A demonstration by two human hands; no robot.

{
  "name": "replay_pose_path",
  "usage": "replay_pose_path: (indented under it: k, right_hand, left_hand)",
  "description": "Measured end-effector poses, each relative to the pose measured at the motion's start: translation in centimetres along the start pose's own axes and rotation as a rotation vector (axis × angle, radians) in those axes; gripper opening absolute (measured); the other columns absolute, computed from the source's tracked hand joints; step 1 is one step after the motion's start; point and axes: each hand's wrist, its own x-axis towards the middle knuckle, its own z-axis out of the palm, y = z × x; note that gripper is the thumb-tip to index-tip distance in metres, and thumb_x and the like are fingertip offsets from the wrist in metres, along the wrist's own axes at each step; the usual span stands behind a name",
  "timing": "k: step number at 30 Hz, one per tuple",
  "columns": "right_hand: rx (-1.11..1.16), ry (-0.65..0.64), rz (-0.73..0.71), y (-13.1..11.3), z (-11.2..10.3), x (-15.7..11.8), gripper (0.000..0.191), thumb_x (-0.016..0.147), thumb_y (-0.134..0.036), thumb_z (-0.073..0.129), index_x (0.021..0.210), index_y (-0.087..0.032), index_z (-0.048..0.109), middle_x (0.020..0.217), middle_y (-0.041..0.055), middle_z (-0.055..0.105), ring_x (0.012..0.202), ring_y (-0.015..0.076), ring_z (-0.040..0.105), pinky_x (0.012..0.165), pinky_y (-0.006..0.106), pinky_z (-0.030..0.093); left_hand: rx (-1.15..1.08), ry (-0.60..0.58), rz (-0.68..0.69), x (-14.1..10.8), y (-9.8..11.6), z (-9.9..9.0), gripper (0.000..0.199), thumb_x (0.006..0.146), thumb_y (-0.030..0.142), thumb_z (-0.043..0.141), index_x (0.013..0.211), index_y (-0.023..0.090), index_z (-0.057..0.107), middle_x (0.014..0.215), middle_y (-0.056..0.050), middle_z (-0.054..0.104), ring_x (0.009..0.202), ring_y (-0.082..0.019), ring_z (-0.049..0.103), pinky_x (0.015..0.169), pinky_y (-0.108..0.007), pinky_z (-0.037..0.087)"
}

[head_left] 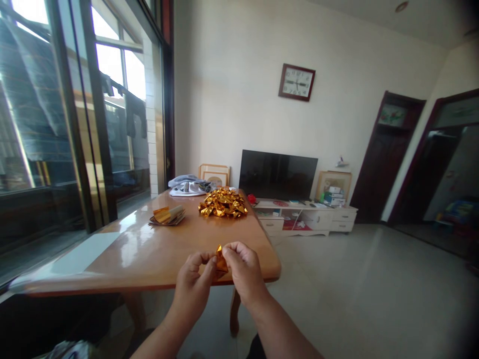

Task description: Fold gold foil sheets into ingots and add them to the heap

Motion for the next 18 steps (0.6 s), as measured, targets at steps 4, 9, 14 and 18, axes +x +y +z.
replay_pose_path:
  k: [4, 9, 14, 18]
  right_hand:
    - [-0.125, -0.011, -0.027, -0.35, -0.09, -0.25, 0.019, 0.081, -0.035, 0.069, 0.082, -0.016, 0.065, 0.068, -0.0022, 0.055, 0.062, 0.0118, 0.046, 0.058, 0.024, 0.04]
    - [0.006, 0.072, 0.013, 0.11, -0.36, 0.12, 0.02, 0.083, -0.036, 0.067, 0.081, -0.017, 0.062, 0.068, -0.0035, 0.052, 0.063, 0.0113, 0.043, 0.059, 0.023, 0.039]
    - [0.038, 0.006, 0.025, 0.06, -0.76, 0.24, 0.023, 0.087, -0.04, 0.065, 0.085, -0.016, 0.064, 0.073, -0.0011, 0.057, 0.067, 0.0117, 0.048, 0.062, 0.024, 0.04]
    - [0.043, -0.141, 0.063, -0.4, -0.73, -0.18, 0.026, 0.08, -0.037, 0.075, 0.093, -0.015, 0.066, 0.078, -0.0002, 0.061, 0.07, 0.0122, 0.053, 0.065, 0.024, 0.043]
  left_hand:
    - [-0.122, -0.056, -0.124, 0.0, 0.43, 0.1, 0.033, 0.079, 0.049, 0.074, 0.084, 0.017, 0.069, 0.07, -0.003, 0.066, 0.063, -0.016, 0.058, 0.054, -0.023, 0.043]
    - [-0.371, -0.189, -0.284, 0.13, 0.59, 0.06, 0.032, 0.082, 0.046, 0.073, 0.087, 0.016, 0.064, 0.069, 0.0, 0.061, 0.059, -0.01, 0.051, 0.054, -0.019, 0.039]
    - [-0.425, -0.23, -0.331, 0.1, -0.04, -0.13, 0.03, 0.086, 0.046, 0.069, 0.088, 0.017, 0.061, 0.065, 0.003, 0.055, 0.055, -0.008, 0.044, 0.05, -0.018, 0.031]
    - [-0.381, -0.261, -0.305, -0.09, 0.1, -0.12, 0.03, 0.087, 0.046, 0.068, 0.088, 0.016, 0.063, 0.066, 0.003, 0.054, 0.055, -0.007, 0.041, 0.049, -0.018, 0.03]
